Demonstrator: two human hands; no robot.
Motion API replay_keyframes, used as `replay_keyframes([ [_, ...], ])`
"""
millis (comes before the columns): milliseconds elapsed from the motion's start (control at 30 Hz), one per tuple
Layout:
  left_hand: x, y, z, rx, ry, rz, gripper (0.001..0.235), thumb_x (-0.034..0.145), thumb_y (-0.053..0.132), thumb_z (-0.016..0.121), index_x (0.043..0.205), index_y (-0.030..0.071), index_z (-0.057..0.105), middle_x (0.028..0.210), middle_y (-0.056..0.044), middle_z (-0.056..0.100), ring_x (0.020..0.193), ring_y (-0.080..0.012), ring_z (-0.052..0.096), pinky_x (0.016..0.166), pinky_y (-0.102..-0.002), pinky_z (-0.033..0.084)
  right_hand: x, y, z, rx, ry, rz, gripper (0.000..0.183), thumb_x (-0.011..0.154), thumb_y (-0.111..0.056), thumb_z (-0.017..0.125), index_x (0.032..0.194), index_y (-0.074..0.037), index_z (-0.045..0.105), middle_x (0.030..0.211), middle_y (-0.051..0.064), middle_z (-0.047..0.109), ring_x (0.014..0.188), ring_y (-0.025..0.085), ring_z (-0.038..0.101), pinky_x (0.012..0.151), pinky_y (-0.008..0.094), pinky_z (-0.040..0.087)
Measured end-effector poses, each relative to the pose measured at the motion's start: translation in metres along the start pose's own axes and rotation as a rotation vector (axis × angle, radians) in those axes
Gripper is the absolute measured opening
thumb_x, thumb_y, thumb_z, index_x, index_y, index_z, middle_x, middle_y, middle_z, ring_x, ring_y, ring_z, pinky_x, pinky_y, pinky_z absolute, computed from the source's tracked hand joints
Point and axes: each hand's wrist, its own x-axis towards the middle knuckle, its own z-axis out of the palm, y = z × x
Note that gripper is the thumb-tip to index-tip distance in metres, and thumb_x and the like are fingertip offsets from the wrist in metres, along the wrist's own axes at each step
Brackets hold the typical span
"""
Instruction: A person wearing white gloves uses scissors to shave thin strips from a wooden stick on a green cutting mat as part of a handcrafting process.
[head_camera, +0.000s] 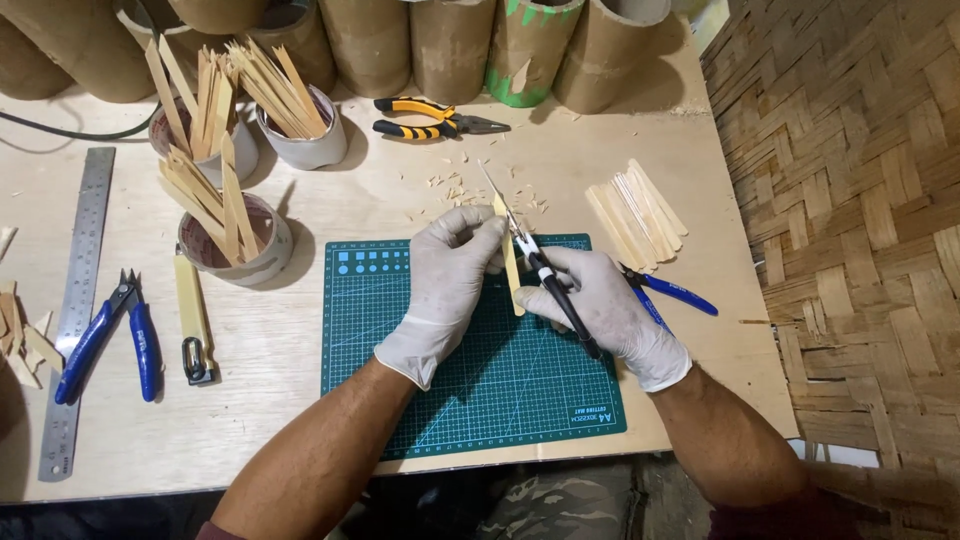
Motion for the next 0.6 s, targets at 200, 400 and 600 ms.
replay_keyframes([
  [200,0.0002,-0.0019,0.0004,0.009,-0.001,0.012,0.012,0.087,0.011,0.076,0.093,0.000,0.075,0.069,-0.010,0.065,0.059,-0.0138,0.068,0.053,-0.021,0.057,0.0007,-0.0008,-0.0010,-0.007,-0.009,0.026,0.043,0.080,-0.025,0.083,0.115,-0.001,0.075,0.054,0.008,0.063,0.047,0.013,0.061,0.051,0.023,0.049],
  [400,0.0019,-0.0067,0.0010,0.000,-0.005,0.027,0.011,0.087,0.011,0.076,0.091,0.000,0.074,0.069,-0.009,0.064,0.058,-0.0136,0.068,0.052,-0.021,0.056,-0.0001,-0.0031,-0.0002,0.010,-0.018,0.034,0.042,0.081,-0.022,0.081,0.117,0.000,0.074,0.054,0.009,0.063,0.047,0.013,0.061,0.050,0.024,0.049],
  [600,-0.0015,0.0017,0.0032,-0.009,0.007,0.019,0.008,0.087,0.009,0.075,0.086,0.002,0.073,0.068,-0.007,0.061,0.057,-0.0125,0.066,0.051,-0.020,0.054,0.0016,-0.0006,-0.0012,0.004,-0.031,0.030,0.041,0.081,-0.023,0.081,0.115,0.000,0.075,0.051,0.008,0.061,0.044,0.013,0.058,0.046,0.023,0.047],
])
